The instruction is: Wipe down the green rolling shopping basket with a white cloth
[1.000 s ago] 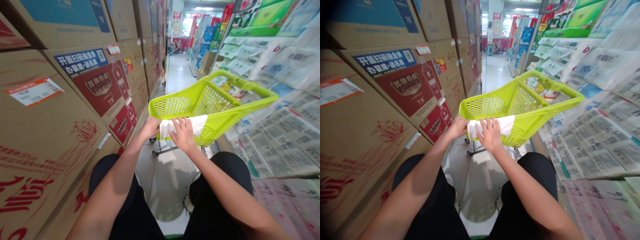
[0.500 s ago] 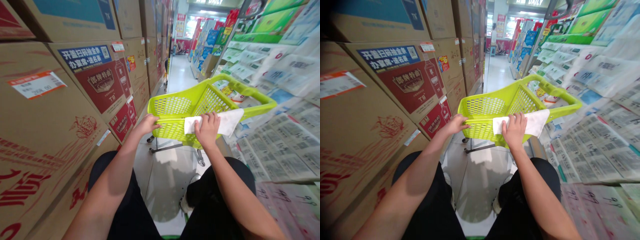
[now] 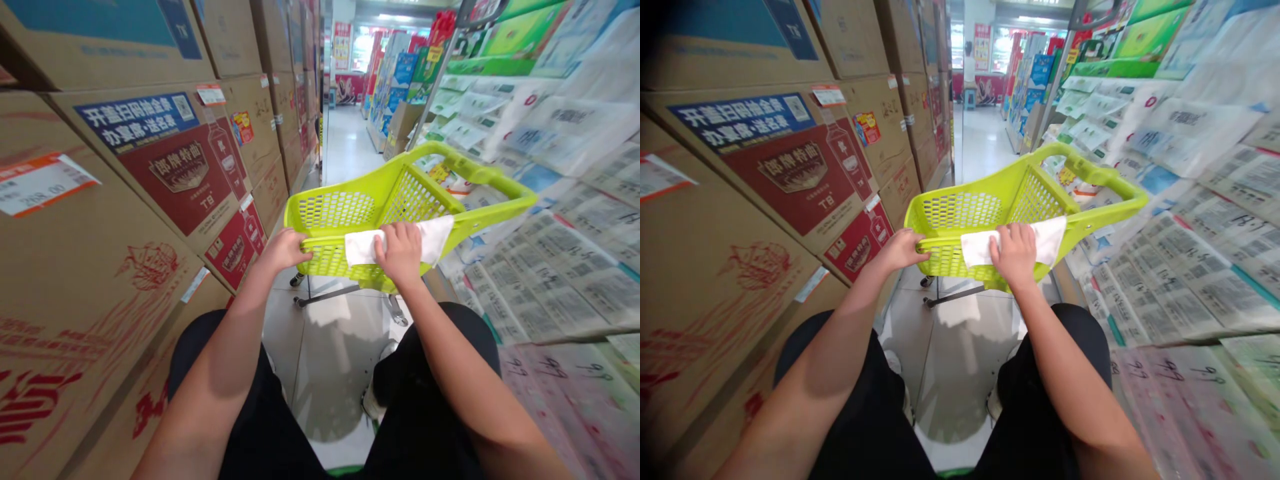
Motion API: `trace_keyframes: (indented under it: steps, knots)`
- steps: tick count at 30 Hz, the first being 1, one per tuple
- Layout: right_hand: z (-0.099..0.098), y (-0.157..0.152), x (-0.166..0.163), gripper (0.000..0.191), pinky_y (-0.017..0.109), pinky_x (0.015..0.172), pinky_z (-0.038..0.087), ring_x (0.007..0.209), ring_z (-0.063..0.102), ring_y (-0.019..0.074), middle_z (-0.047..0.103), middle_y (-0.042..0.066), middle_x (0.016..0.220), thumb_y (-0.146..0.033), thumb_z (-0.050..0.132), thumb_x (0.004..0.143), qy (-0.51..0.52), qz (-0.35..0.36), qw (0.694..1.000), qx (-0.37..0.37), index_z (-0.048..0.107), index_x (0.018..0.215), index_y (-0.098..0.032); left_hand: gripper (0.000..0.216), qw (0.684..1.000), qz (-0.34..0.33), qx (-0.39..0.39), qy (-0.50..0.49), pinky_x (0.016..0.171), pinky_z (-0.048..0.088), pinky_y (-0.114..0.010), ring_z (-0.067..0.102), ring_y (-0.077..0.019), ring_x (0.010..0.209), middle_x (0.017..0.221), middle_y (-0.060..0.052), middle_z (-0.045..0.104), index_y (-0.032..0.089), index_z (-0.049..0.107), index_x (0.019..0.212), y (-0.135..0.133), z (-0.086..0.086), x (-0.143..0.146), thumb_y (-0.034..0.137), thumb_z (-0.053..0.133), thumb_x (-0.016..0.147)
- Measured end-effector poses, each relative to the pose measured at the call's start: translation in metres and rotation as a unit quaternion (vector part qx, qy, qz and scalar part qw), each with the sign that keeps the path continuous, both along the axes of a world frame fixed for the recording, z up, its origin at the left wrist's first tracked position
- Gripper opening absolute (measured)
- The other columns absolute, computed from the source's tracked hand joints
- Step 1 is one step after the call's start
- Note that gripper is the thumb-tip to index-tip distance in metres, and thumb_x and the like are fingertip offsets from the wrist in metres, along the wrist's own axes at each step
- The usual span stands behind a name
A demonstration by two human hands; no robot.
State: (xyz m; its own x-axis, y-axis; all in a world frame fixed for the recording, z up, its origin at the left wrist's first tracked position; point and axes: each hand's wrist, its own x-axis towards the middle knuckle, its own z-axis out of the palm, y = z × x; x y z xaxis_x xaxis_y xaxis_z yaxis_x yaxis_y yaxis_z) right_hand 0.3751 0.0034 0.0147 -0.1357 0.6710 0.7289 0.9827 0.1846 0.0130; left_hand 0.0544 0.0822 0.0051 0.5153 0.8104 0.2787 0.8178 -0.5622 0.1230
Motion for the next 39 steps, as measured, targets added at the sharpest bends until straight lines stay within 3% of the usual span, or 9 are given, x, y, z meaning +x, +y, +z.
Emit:
trace_keyframes:
  steps: [5,8,12,15,20,27,32,36,39]
  knots:
    - [0.007,-0.002,0.013,0.038,0.058,0.12,0.031,0.124,0.049,0.0342,0.061,0.018,0.119,-0.04,0.044,0.104,0.024,-0.043,0.998,0.024,0.068,0.118,-0.014,0.028,0.999,0.04,0.002,0.017,0.086,0.051,-0.04,0.073,-0.0285,0.085,0.08,-0.007,0.078,0.021,0.076,0.082,-0.005,0.003,0.005,0.048,0.068,0.079]
    - [-0.004,-0.006,-0.021,0.043,0.059,0.12,0.031,0.124,0.048,0.0356,0.059,0.019,0.12,-0.045,0.046,0.104,0.022,-0.013,1.0,-0.007,0.067,0.122,-0.013,0.034,0.997,0.053,-0.01,0.054,0.094,0.05,-0.045,0.075,-0.0328,0.089,0.083,-0.01,0.079,0.019,0.078,0.089,-0.015,0.009,0.018,0.05,0.067,0.08]
    - [-0.02,-0.009,-0.074,0.051,0.059,0.12,0.032,0.121,0.05,0.0349,0.059,0.018,0.121,-0.051,0.049,0.102,0.008,0.073,0.996,-0.052,0.063,0.133,-0.013,0.038,0.998,0.015,-0.016,0.057,0.097,0.048,-0.045,0.074,-0.0351,0.106,0.104,-0.012,0.081,0.019,0.078,0.107,-0.028,0.014,0.032,0.046,0.067,0.082]
    - [-0.023,-0.009,-0.09,0.052,0.057,0.121,0.031,0.12,0.05,0.0343,0.061,0.018,0.12,-0.051,0.047,0.103,-0.002,0.099,0.993,-0.065,0.062,0.135,-0.013,0.035,0.999,-0.002,-0.004,0.043,0.096,0.048,-0.044,0.073,-0.0339,0.107,0.103,-0.011,0.081,0.021,0.078,0.106,-0.029,0.014,0.032,0.044,0.068,0.082]
    - [-0.012,-0.001,-0.063,0.046,0.049,0.116,0.037,0.113,0.052,0.0312,0.063,0.014,0.111,-0.047,0.042,0.106,-0.022,0.073,0.996,-0.053,0.067,0.129,-0.016,0.029,0.999,0.036,-0.013,0.03,0.085,0.051,-0.039,0.074,-0.0292,0.088,0.081,-0.008,0.078,0.021,0.077,0.082,-0.015,0.009,0.014,0.049,0.068,0.08]
    - [0.002,0.003,-0.004,0.04,0.055,0.114,0.037,0.117,0.051,0.0341,0.062,0.016,0.114,-0.044,0.043,0.104,-0.02,-0.027,0.999,-0.007,0.068,0.118,-0.015,0.031,0.997,0.076,-0.004,0.021,0.087,0.051,-0.039,0.074,-0.0294,0.089,0.08,-0.007,0.078,0.023,0.078,0.084,-0.008,0.01,0.002,0.051,0.069,0.076]
    - [-0.009,-0.005,-0.032,0.041,0.06,0.118,0.031,0.123,0.047,0.0375,0.058,0.019,0.118,-0.043,0.047,0.101,0.001,-0.034,0.999,-0.025,0.065,0.12,-0.011,0.038,0.995,0.086,0.004,0.051,0.099,0.047,-0.048,0.075,-0.0332,0.091,0.085,-0.01,0.079,0.02,0.079,0.092,-0.035,0.012,0.034,0.054,0.066,0.08]
    - [-0.018,-0.015,-0.076,0.043,0.057,0.12,0.031,0.118,0.048,0.0351,0.059,0.018,0.118,-0.047,0.054,0.099,-0.008,0.04,0.997,-0.066,0.064,0.123,-0.012,0.035,0.998,0.051,0.017,0.025,0.097,0.047,-0.046,0.075,-0.0325,0.096,0.092,-0.013,0.08,0.02,0.078,0.095,-0.057,0.011,0.06,0.049,0.061,0.087]
    - [-0.018,-0.018,-0.086,0.038,0.053,0.118,0.033,0.114,0.049,0.0326,0.06,0.015,0.114,-0.044,0.052,0.1,-0.011,0.079,0.994,-0.08,0.066,0.122,-0.015,0.03,1.0,0.022,0.004,0.02,0.099,0.048,-0.045,0.076,-0.0311,0.096,0.093,-0.012,0.08,0.02,0.078,0.094,-0.059,0.012,0.065,0.044,0.06,0.089]
